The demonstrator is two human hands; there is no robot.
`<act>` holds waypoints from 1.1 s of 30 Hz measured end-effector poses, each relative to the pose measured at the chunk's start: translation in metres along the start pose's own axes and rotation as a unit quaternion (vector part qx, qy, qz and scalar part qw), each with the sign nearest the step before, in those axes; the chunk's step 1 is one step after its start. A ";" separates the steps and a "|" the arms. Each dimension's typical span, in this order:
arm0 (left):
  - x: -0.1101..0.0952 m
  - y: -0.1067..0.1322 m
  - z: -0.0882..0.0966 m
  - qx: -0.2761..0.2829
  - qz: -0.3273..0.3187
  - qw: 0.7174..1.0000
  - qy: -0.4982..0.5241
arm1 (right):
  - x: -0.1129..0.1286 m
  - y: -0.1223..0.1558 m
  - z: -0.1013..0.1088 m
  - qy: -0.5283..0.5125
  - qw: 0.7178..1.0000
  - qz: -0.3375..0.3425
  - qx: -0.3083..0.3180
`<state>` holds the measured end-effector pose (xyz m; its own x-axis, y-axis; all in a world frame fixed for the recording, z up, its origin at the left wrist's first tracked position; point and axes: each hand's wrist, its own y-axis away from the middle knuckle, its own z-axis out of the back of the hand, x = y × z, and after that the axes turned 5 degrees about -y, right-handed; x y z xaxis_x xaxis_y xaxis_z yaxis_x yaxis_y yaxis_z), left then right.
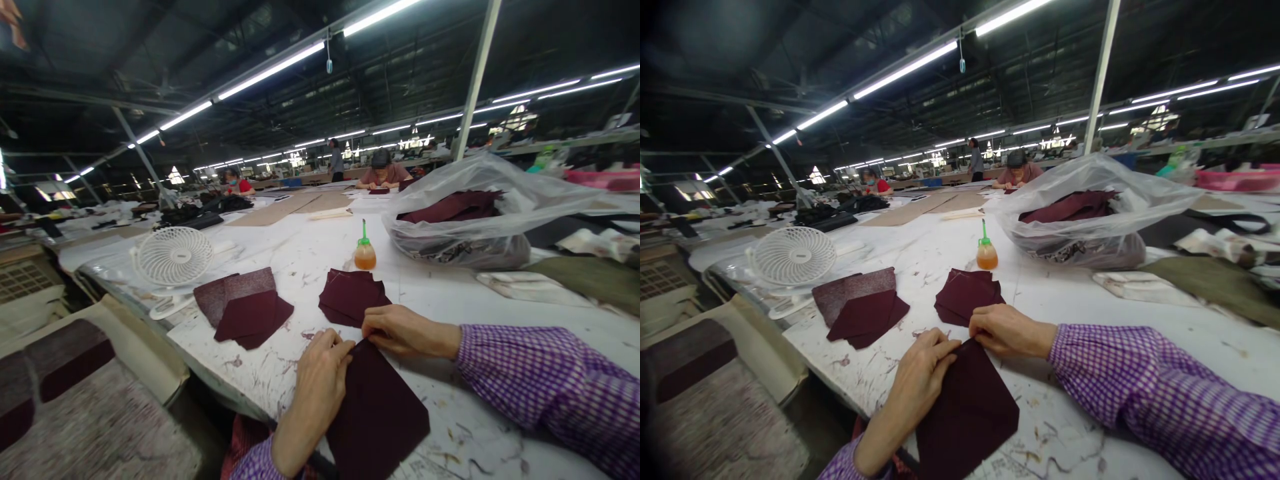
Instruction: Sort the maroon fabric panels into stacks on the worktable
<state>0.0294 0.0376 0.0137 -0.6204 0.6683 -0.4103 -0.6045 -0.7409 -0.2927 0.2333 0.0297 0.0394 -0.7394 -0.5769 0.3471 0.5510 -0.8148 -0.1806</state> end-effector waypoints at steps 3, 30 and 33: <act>0.004 0.001 -0.002 -0.005 -0.015 1.000 0.014 | -0.002 0.002 -0.005 0.056 0.998 0.017 -0.007; 0.040 0.039 0.024 -0.049 -0.058 0.996 0.039 | 0.028 0.017 -0.014 0.067 0.996 0.042 0.044; 0.040 0.041 0.022 -0.068 -0.070 0.995 0.033 | 0.033 0.013 -0.017 0.137 0.988 0.053 0.056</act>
<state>-0.0315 0.0349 0.0046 -0.4988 0.7627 -0.4116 -0.6059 -0.6465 -0.4636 0.2098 -0.0011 0.0324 -0.7431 -0.6658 0.0673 0.6596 -0.7457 -0.0944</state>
